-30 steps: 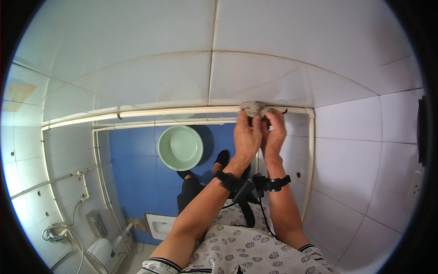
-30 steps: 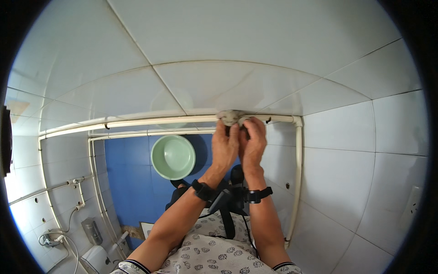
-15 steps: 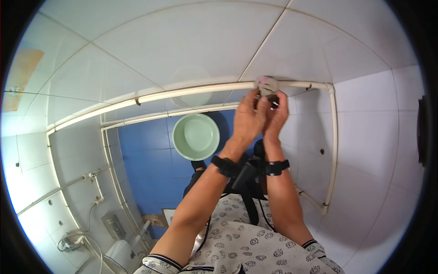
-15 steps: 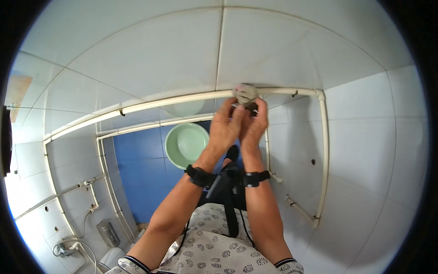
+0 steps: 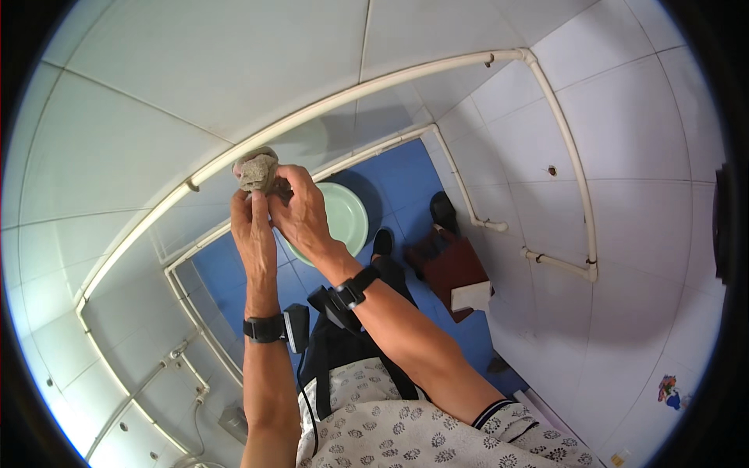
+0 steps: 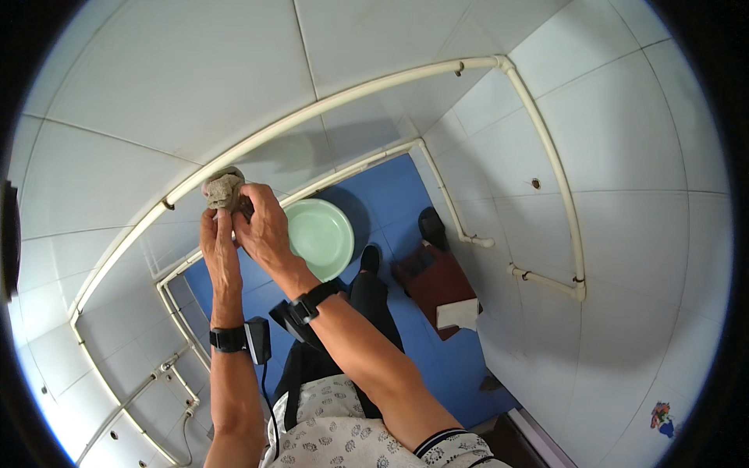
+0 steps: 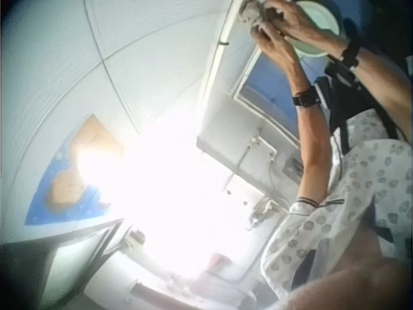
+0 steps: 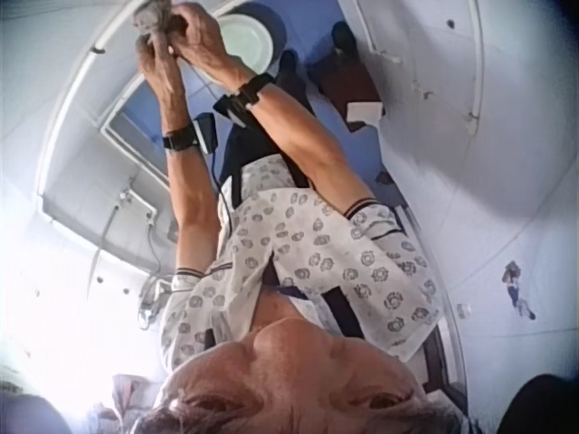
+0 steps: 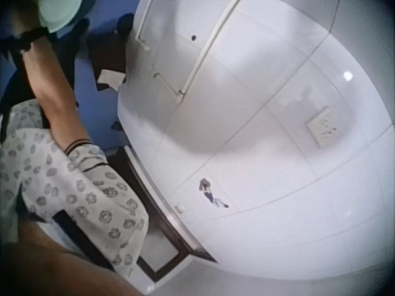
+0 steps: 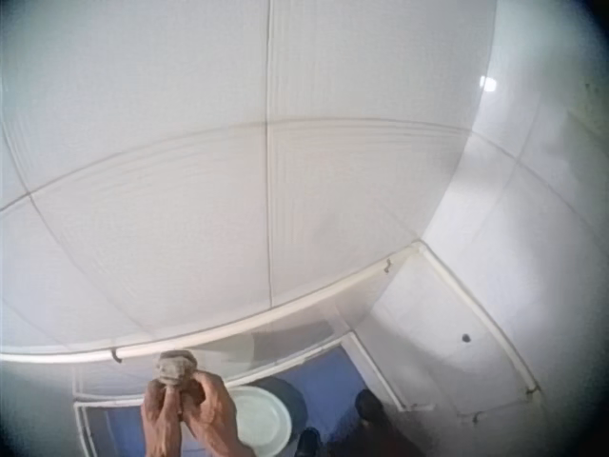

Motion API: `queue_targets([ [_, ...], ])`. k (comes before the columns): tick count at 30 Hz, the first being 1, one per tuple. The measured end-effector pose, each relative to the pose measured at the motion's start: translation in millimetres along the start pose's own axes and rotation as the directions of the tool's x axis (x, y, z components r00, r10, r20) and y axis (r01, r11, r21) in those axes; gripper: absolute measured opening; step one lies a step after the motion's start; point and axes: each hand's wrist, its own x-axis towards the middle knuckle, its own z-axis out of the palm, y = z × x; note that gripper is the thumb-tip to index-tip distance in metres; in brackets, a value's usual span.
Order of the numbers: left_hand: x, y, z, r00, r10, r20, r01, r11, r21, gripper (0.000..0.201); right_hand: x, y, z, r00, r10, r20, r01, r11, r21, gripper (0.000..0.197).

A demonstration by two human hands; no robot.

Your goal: Cleaning a white tiled wall using a cloth.

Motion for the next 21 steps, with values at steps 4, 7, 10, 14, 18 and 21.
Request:
queue_targets([
  [4,-23.3,-26.5,19.5,0.989,-0.140,0.044,0.142,0.988,-0.053,0.048,-23.1,23.0,-28.3,0.997,0.073,0.005,-0.073,0.995,-0.075,0.047],
  [7,-39.9,-39.8,43.1,0.977,-0.162,0.141,0.174,0.982,-0.079,0.052,-32.3,50.6,-54.0,0.996,0.090,-0.024,-0.093,0.979,-0.179,0.052],
  [10,-49.4,-59.4,58.4,0.973,-0.153,0.172,0.168,0.983,-0.075,0.051,-37.5,69.8,-74.5,0.991,0.134,0.018,-0.130,0.981,-0.145,0.049],
  [14,-65.7,-82.8,96.1,0.925,-0.243,0.294,0.278,0.957,-0.084,0.055,-41.9,106.3,-117.9,0.969,0.245,-0.029,-0.246,0.966,-0.083,0.040],
  [18,-100.6,-105.5,121.0,0.835,-0.358,0.418,0.369,0.927,0.058,0.062,-76.5,136.6,-167.0,0.877,0.477,-0.056,-0.476,0.879,0.041,0.037],
  [21,-130.0,-127.5,120.5,0.870,-0.258,0.420,0.213,0.965,0.152,0.054,-106.5,137.6,-182.4,0.832,0.546,-0.099,-0.548,0.836,0.010,0.042],
])
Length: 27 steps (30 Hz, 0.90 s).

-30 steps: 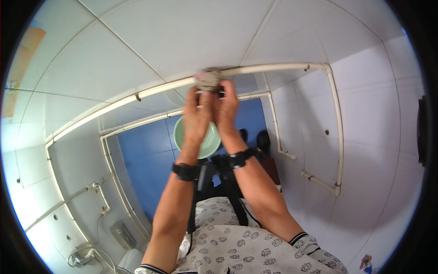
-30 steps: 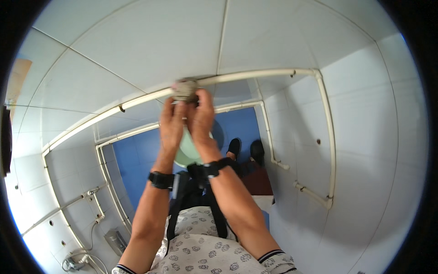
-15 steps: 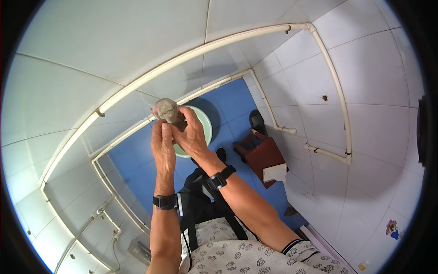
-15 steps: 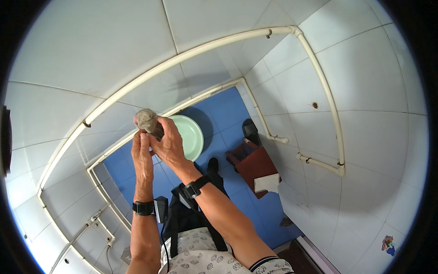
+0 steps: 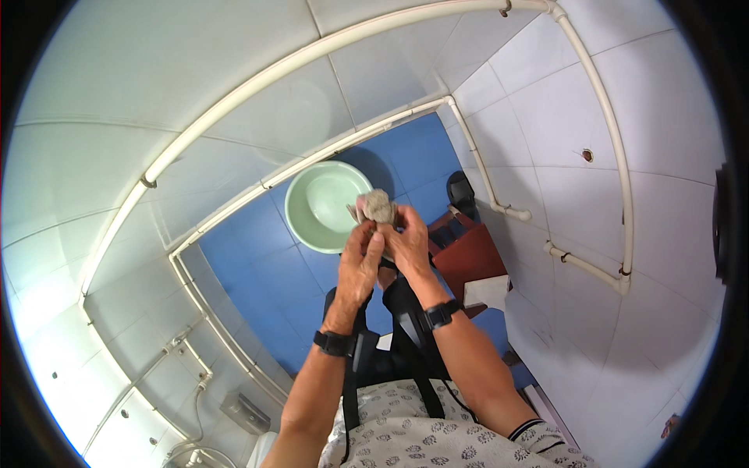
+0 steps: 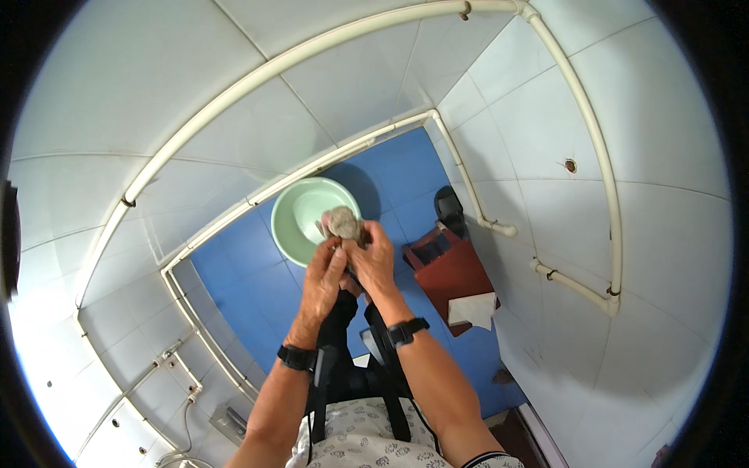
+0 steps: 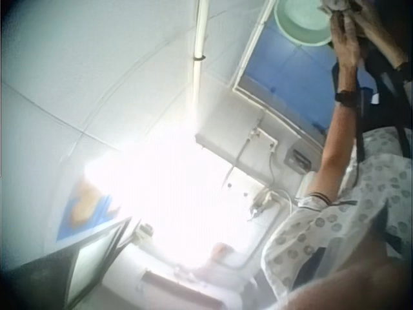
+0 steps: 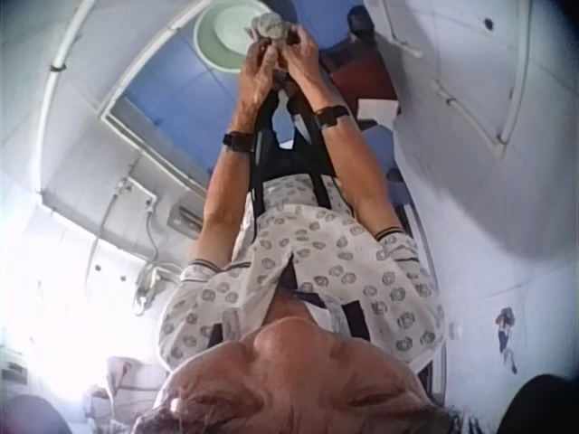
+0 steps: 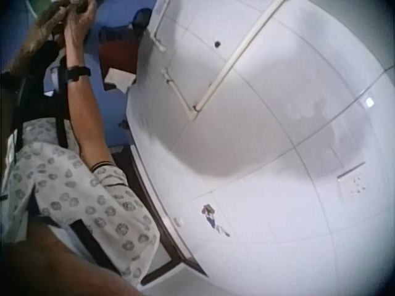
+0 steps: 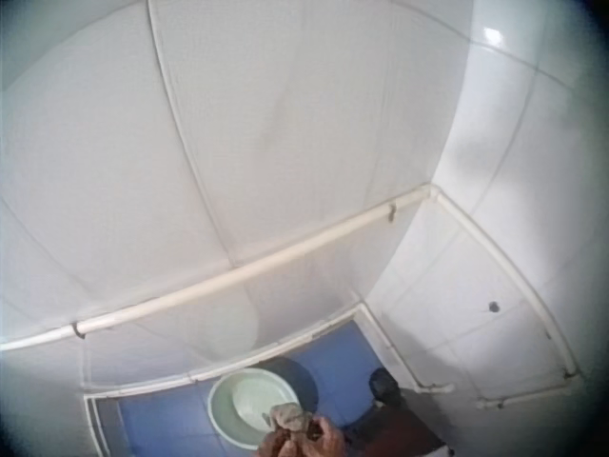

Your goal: Cleaning a white tiled wall using a cloth.

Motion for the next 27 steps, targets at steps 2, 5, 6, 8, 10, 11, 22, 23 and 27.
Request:
queue_targets([
  [2,-6.5,0.4,8.2,0.997,-0.077,0.015,0.078,0.989,-0.122,0.053,-10.8,3.9,-7.2,0.999,0.028,-0.024,-0.028,1.000,-0.007,0.044],
  [5,-7.4,4.3,9.5,0.995,-0.099,-0.003,0.097,0.986,-0.137,0.051,-14.1,0.6,-6.4,0.999,0.037,-0.037,-0.033,0.994,0.104,0.047],
  [6,-4.9,6.0,6.9,0.995,-0.101,-0.025,0.098,0.990,-0.100,0.052,-11.7,-3.1,-4.7,0.999,0.033,-0.034,-0.029,0.993,0.114,0.047],
  [8,6.6,17.0,4.2,0.997,-0.072,-0.026,0.069,0.993,-0.092,0.051,-3.0,-15.8,0.1,0.997,0.074,-0.028,-0.065,0.970,0.234,0.047],
  [10,21.2,28.6,0.9,0.999,-0.040,-0.020,0.038,0.996,-0.084,0.051,10.2,-26.7,2.1,0.999,0.022,-0.045,-0.010,0.970,0.244,0.046],
  [11,29.3,34.8,-0.6,1.000,0.006,-0.010,-0.007,0.997,-0.078,0.050,17.7,-31.6,3.8,0.998,-0.025,-0.061,0.039,0.969,0.243,0.046],
  [22,75.6,69.7,-22.7,0.977,0.158,0.145,-0.111,0.951,-0.288,0.047,49.8,-78.2,19.4,0.990,-0.106,-0.097,0.132,0.940,0.315,0.036],
  [23,77.3,72.7,-18.9,0.971,0.130,0.202,-0.067,0.955,-0.290,0.049,49.1,-75.7,15.4,0.988,-0.105,-0.114,0.136,0.940,0.313,0.036],
  [27,91.2,65.3,2.1,0.926,0.185,0.329,-0.127,0.973,-0.190,0.062,64.0,-71.0,-4.5,0.945,-0.144,-0.292,0.243,0.909,0.338,0.040],
])
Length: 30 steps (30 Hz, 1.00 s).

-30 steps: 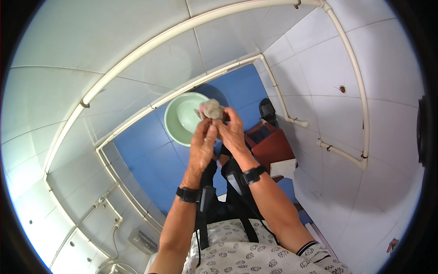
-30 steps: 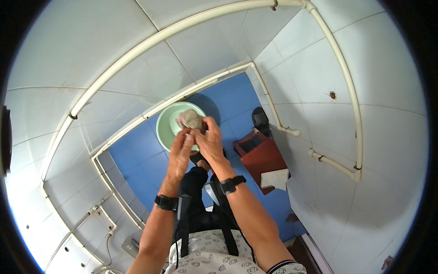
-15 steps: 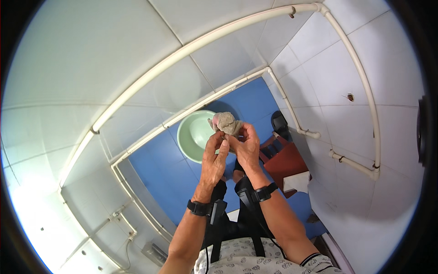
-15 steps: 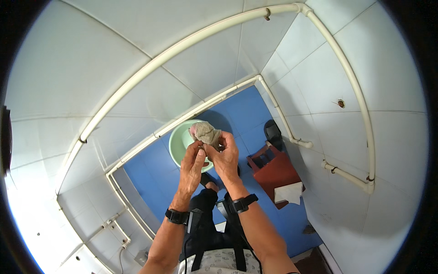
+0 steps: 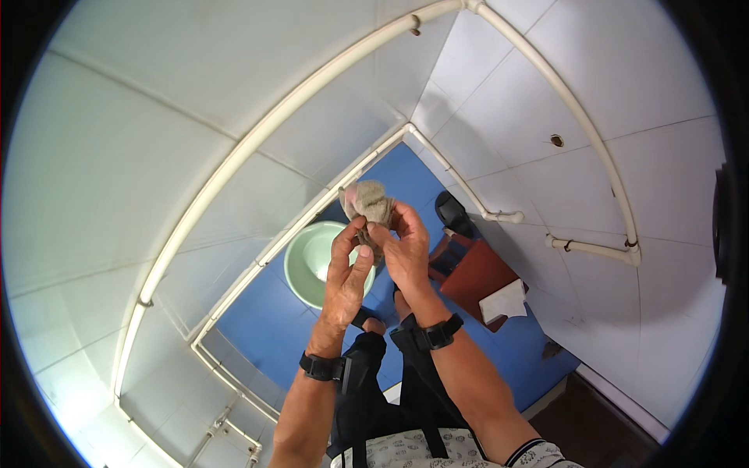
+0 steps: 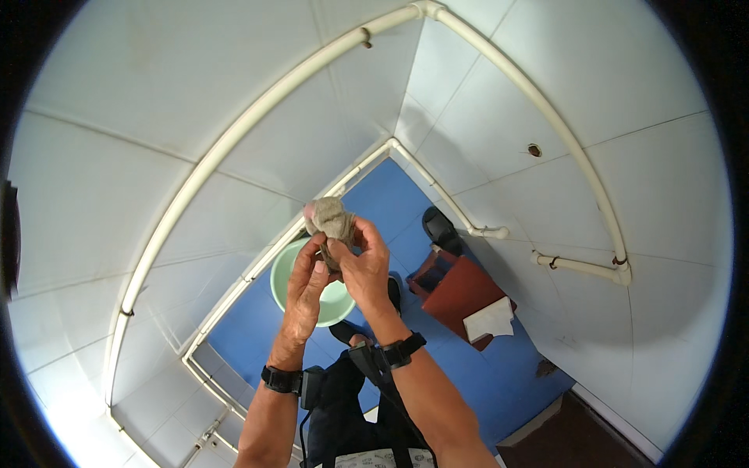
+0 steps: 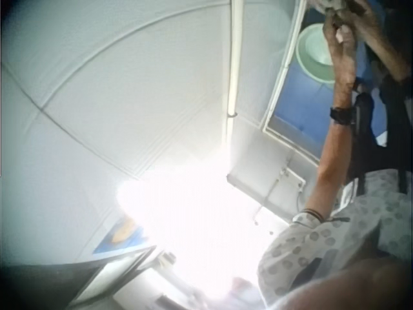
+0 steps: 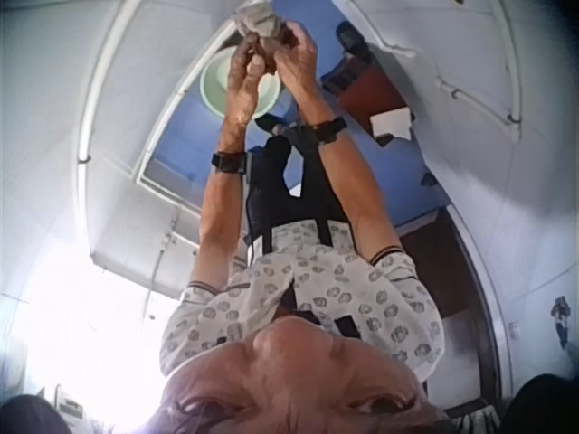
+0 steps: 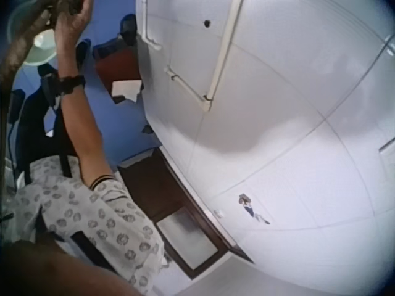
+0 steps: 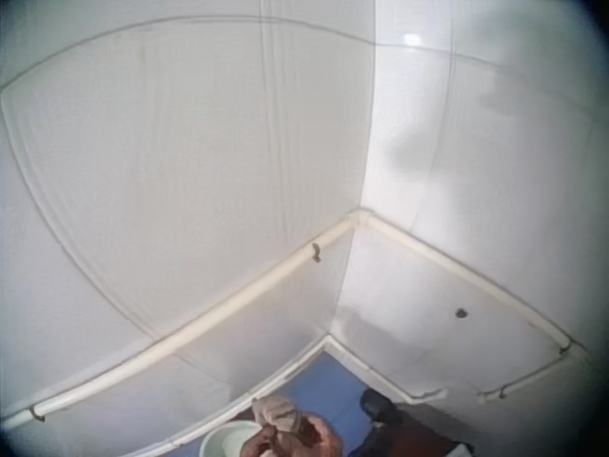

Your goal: Cleaning a white tiled wall using a cloth.

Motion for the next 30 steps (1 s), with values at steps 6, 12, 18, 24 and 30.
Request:
queue_targets([
  [6,63.9,11.6,43.8,0.996,0.092,0.022,-0.094,0.984,0.151,0.064,83.4,0.2,-31.3,0.997,-0.060,-0.057,0.065,0.994,0.089,0.035],
  [12,133.9,49.5,78.8,0.989,0.138,0.053,-0.147,0.948,0.282,0.061,184.3,-62.0,-43.5,0.931,-0.292,-0.220,0.319,0.942,0.101,0.035],
  [18,186.8,77.1,94.2,0.968,0.213,0.133,-0.240,0.942,0.236,0.067,267.8,-109.5,-27.6,0.775,-0.543,-0.322,0.568,0.823,-0.020,0.032],
  [24,197.8,81.8,97.2,0.957,0.221,0.187,-0.260,0.940,0.221,0.067,262.8,-85.2,-4.0,0.806,-0.524,-0.277,0.553,0.833,0.033,0.033],
  [30,192.3,54.7,87.6,0.989,0.077,0.126,-0.098,0.980,0.174,0.073,239.4,-75.7,4.0,0.880,-0.436,-0.188,0.464,0.874,0.147,0.030],
])
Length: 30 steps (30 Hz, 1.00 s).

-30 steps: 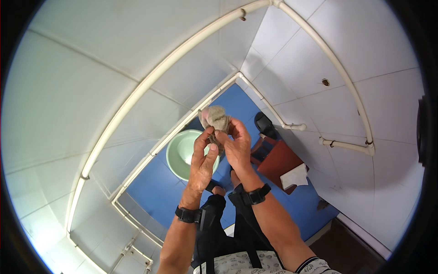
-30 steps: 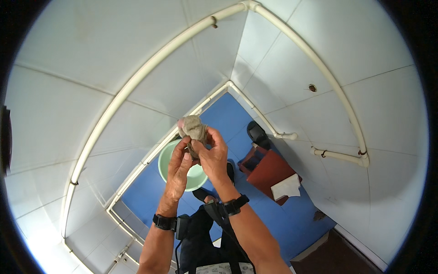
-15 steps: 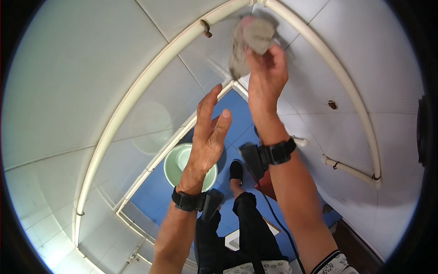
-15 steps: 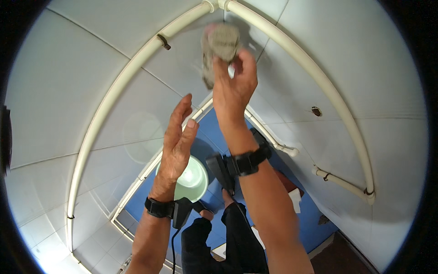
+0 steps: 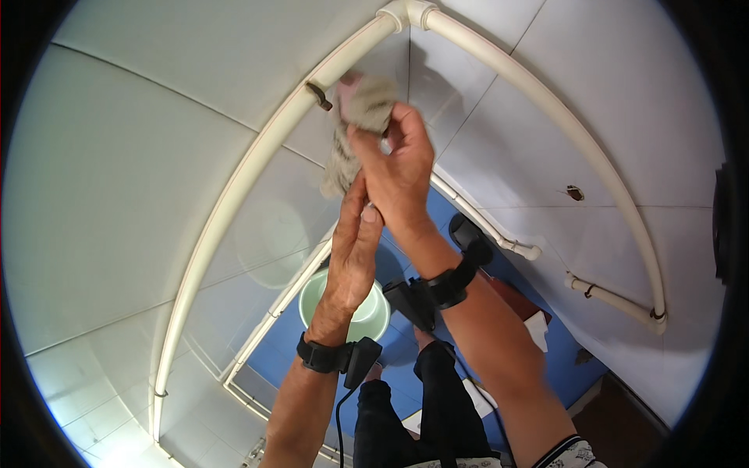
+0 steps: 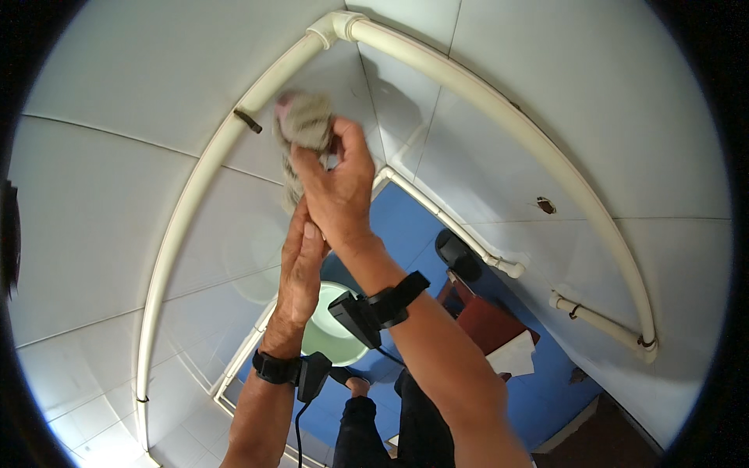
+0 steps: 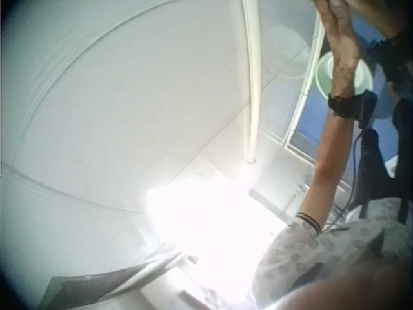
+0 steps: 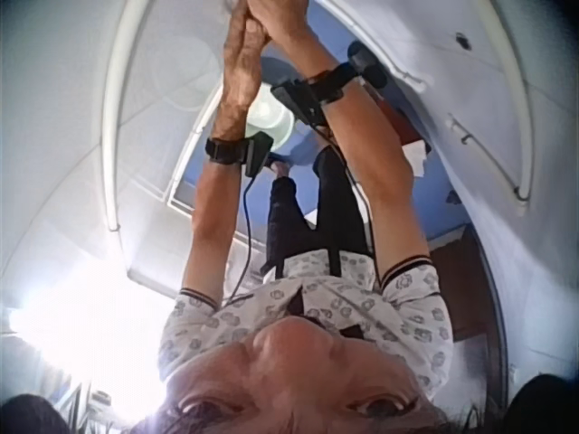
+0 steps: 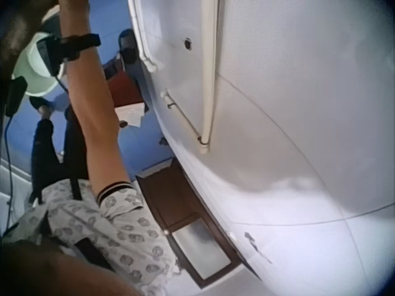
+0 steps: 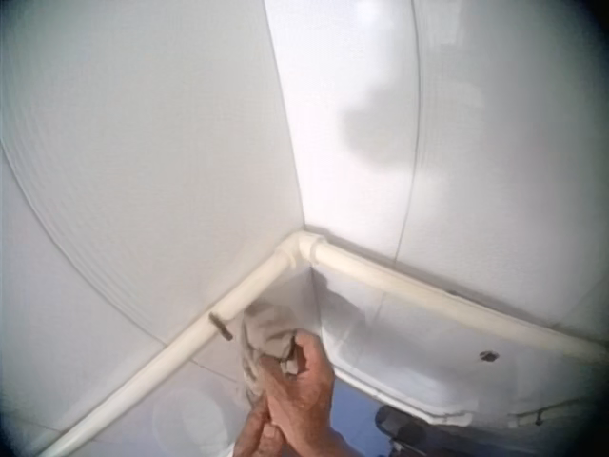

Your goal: Cleaning a white tiled wall using a cloth.

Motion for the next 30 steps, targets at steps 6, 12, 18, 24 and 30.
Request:
queue_targets([
  [6,38.0,34.0,7.6,0.985,0.166,0.050,-0.165,0.986,-0.030,0.075,59.3,-35.2,-1.2,0.982,-0.057,-0.182,0.063,0.998,0.025,0.033],
  [12,1.8,-12.7,-8.3,0.990,-0.065,-0.127,0.037,0.976,-0.214,0.073,-20.7,-6.3,12.9,0.995,0.095,0.010,-0.095,0.994,0.052,0.032],
  [18,25.2,39.5,-0.8,0.987,0.144,-0.065,-0.147,0.988,-0.047,0.076,46.9,-32.3,-0.3,0.973,-0.087,-0.213,0.080,0.996,-0.038,0.034],
  [24,-9.5,5.3,-11.8,0.979,0.034,-0.201,-0.063,0.989,-0.136,0.066,-38.6,-9.2,15.6,0.998,0.011,0.057,0.000,0.983,-0.185,0.039],
  [30,-36.3,23.5,-19.3,0.975,0.055,-0.214,-0.076,0.993,-0.091,0.065,-50.2,-2.2,14.5,0.995,0.064,0.077,-0.063,0.998,-0.013,0.036],
])
